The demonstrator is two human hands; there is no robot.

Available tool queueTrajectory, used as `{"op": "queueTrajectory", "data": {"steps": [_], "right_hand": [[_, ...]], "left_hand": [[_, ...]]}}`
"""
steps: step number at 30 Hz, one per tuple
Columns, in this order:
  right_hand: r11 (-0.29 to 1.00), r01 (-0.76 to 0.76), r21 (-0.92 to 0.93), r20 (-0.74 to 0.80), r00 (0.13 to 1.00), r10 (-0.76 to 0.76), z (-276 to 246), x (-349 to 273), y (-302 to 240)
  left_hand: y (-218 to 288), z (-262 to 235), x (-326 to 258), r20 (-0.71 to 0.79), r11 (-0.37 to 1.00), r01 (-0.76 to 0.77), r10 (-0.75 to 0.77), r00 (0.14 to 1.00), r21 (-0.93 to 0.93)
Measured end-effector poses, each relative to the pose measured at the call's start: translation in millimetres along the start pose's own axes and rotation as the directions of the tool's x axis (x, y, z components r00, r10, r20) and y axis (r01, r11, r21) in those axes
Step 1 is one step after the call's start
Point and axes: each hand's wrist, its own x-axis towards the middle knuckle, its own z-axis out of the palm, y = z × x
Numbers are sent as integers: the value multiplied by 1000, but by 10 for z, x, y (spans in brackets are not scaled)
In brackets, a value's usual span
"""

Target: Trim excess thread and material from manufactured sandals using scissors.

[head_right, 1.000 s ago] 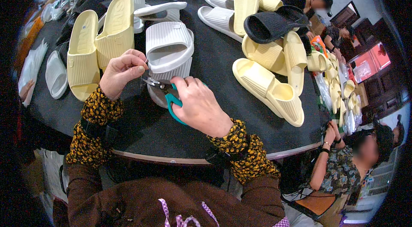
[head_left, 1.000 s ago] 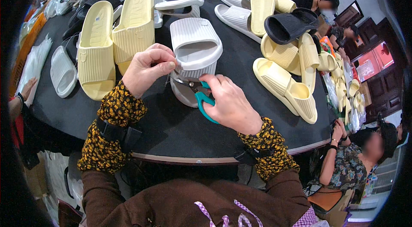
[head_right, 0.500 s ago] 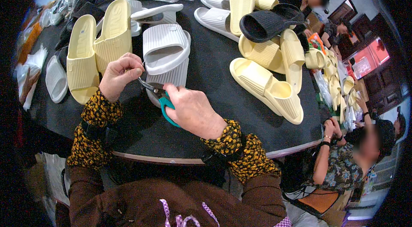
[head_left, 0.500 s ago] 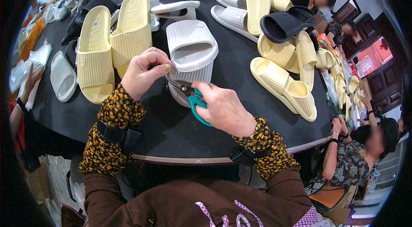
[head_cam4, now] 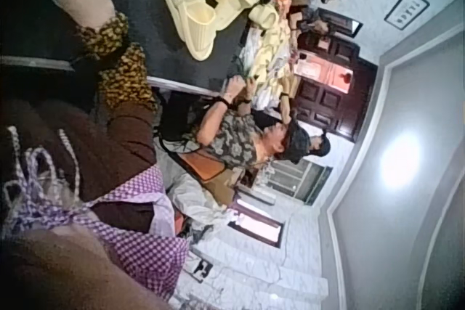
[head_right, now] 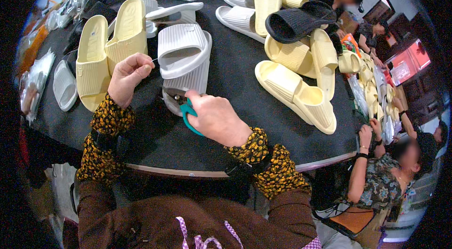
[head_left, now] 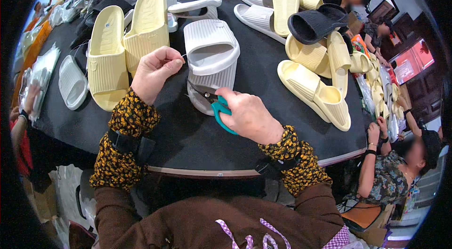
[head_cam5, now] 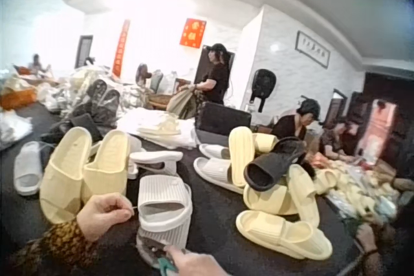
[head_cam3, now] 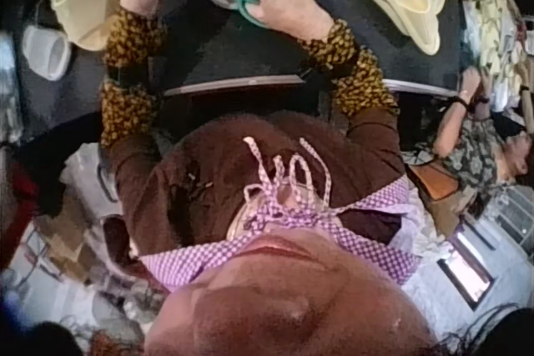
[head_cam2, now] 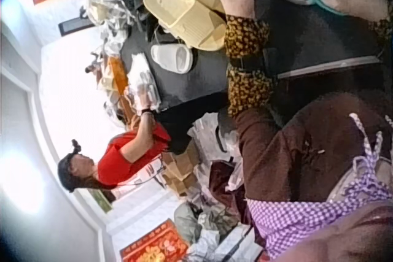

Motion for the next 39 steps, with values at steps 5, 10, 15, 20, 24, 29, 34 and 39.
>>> {"op": "queueTrajectory", "data": {"steps": [5, 10, 15, 20, 24, 29, 34, 39], "right_hand": [[998, -25, 57, -26, 999, 27, 25, -29, 85], [997, 0, 73, 7, 1000, -1, 22, -70, 152], [993, 4, 119, 38, 999, -9, -51, -76, 114], [977, 97, 188, 109, 987, -119, -184, -100, 169], [797, -60, 601, 394, 890, -231, -603, -109, 170], [413, -220, 884, 194, 975, 106, -760, -187, 346], [464, -175, 869, 3, 938, 347, -518, -54, 360], [557, -176, 812, -77, 913, 400, -460, -15, 258]], "left_hand": [[196, 51, -76, 108, 995, -95, 98, 989, -34], [335, 98, -132, 111, 984, -159, 167, 980, -80], [482, 82, -177, 100, 940, -296, 315, 944, -170], [462, 82, -154, 42, 920, -345, 358, 933, -189], [471, 12, -168, -80, 907, -279, 268, 960, -315], [502, 162, -269, -26, 885, -212, 221, 975, -414], [454, 577, -509, 207, 952, -108, 171, 963, -285], [374, 864, -705, 305, 962, -18, 104, 947, -271]]}}
